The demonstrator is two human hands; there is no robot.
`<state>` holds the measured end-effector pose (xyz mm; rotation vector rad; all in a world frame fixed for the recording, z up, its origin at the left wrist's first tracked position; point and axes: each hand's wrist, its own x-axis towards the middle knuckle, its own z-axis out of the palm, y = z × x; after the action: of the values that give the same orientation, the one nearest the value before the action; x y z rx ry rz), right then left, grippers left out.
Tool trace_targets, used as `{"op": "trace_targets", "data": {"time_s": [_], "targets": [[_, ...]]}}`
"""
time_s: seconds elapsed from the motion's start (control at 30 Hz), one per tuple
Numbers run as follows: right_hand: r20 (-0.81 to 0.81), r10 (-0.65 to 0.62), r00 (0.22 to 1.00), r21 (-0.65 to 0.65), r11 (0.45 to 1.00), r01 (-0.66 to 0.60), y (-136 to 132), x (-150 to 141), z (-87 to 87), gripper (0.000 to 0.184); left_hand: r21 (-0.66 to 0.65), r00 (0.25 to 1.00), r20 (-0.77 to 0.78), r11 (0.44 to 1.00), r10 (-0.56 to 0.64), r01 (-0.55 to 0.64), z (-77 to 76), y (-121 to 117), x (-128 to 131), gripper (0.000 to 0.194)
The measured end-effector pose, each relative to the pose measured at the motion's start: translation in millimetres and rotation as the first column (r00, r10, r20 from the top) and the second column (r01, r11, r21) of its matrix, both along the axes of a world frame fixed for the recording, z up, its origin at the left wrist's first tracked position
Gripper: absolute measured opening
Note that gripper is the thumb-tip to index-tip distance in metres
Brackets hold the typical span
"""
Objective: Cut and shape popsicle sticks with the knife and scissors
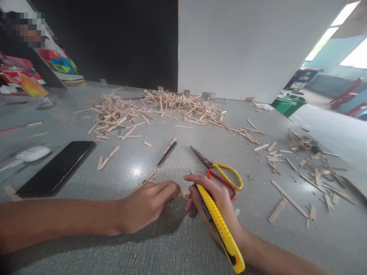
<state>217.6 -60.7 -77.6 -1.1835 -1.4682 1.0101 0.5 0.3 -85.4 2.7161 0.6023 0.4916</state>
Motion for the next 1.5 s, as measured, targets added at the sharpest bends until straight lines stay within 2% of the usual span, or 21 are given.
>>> {"op": "trace_targets", "data": {"time_s": [0.17,0.4,0.53,0.97,1.03,1.13,1.3,1.43,1.5], "targets": [[-0.053,-0.006,0.999,-0.052,0.999,0.003,3,1,-3.3,0.019,0.005,1.0,0.001,1.0,0.014,-0.014,0.5,0,1,0.034],[-0.095,-0.133,0.987,-0.071,0.989,0.127,6,5,-8.4,0.024,-0.117,0.986,0.115,0.987,0.121,-0.108,1.6,2,3,0.018],[-0.1,-0.17,0.98,-0.049,0.985,0.166,5,5,-7.9,0.025,-0.221,0.963,0.156,0.958,0.217,-0.18,7.9,2,6,0.013],[-0.102,-0.169,0.98,0.006,0.985,0.17,5,0,-2.2,0.018,-0.494,0.903,0.252,0.849,0.347,-0.188,12.8,4,8,0.019],[-0.094,-0.151,0.984,0.018,0.988,0.153,5,0,-1.6,0.017,-0.566,0.879,0.254,0.799,0.403,-0.203,14.2,2,8,0.018],[-0.087,-0.164,0.983,0.04,0.985,0.167,4,0,-0.9,0.016,-0.714,0.83,0.227,0.667,0.509,-0.214,18.5,0,10,0.027],[-0.05,-0.142,0.989,0.071,0.987,0.146,3,-1,0.0,0.013,-0.896,0.857,0.199,0.443,0.476,-0.038,26.4,-1,15,0.04],[0.065,-0.027,0.998,0.103,0.994,0.02,-2,0,-1.8,0.017,-0.948,0.832,0.215,0.315,0.512,0.052,26.3,1,18,0.038],[0.122,-0.032,0.992,0.161,0.987,0.012,-4,1,-3.3,0.021,-0.962,0.822,0.217,0.256,0.526,0.091,25.1,2,19,0.04]]}}
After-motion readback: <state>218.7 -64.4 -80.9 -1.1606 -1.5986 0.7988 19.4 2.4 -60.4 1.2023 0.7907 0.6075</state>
